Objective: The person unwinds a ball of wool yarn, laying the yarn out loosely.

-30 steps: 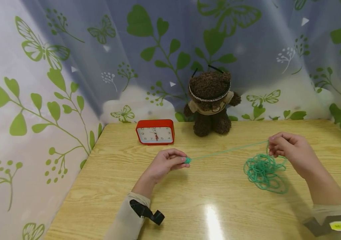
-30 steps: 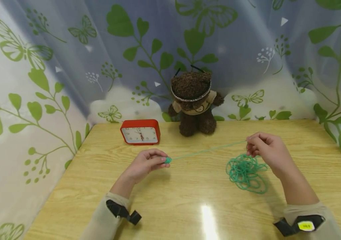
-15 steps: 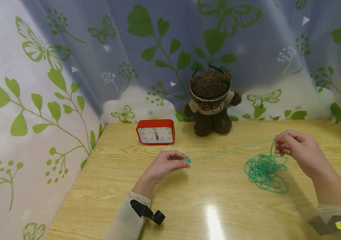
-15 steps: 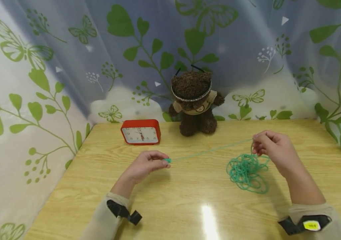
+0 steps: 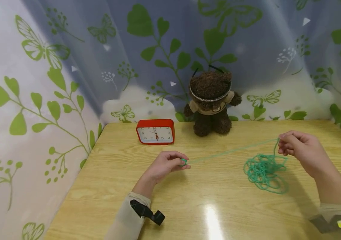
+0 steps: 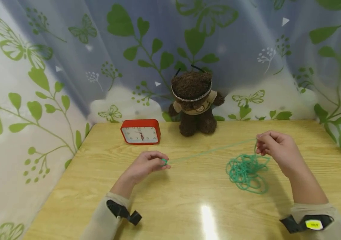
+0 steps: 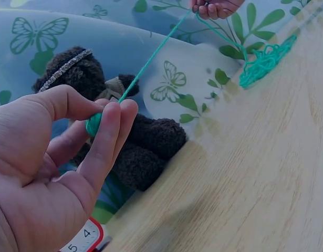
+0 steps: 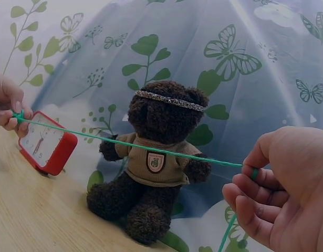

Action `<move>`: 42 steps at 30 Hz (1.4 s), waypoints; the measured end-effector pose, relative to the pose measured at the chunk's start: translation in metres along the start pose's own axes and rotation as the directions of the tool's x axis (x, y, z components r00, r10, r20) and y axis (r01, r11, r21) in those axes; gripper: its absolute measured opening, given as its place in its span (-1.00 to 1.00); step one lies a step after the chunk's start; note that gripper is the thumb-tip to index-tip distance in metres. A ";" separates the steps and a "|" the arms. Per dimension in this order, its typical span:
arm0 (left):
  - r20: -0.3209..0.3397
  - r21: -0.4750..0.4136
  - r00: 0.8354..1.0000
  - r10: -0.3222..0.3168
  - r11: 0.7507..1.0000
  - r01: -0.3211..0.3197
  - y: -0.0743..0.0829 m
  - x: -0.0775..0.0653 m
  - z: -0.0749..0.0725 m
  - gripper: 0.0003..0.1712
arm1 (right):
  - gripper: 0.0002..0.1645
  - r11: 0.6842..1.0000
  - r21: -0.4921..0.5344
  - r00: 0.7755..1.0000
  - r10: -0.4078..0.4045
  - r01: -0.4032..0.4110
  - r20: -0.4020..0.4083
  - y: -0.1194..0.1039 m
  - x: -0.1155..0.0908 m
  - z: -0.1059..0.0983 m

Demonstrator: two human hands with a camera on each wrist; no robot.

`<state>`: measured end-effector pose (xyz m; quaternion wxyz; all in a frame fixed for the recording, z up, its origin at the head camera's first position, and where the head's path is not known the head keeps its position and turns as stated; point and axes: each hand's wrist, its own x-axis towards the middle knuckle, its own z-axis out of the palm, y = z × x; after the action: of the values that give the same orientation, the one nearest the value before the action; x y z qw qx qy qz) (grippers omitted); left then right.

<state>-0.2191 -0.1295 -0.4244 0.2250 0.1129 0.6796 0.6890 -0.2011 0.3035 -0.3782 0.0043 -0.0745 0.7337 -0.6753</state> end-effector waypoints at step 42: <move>-0.063 0.017 0.998 -0.011 1.000 0.012 0.001 0.000 -0.004 -0.64 | -0.74 0.981 -0.081 0.948 0.149 -0.178 -0.281 0.006 0.002 -0.022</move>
<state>-0.2212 -0.1329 -0.4240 0.2065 0.0894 0.6929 0.6850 -0.2062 0.3256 -0.3823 -0.0447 0.0805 0.7654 -0.6369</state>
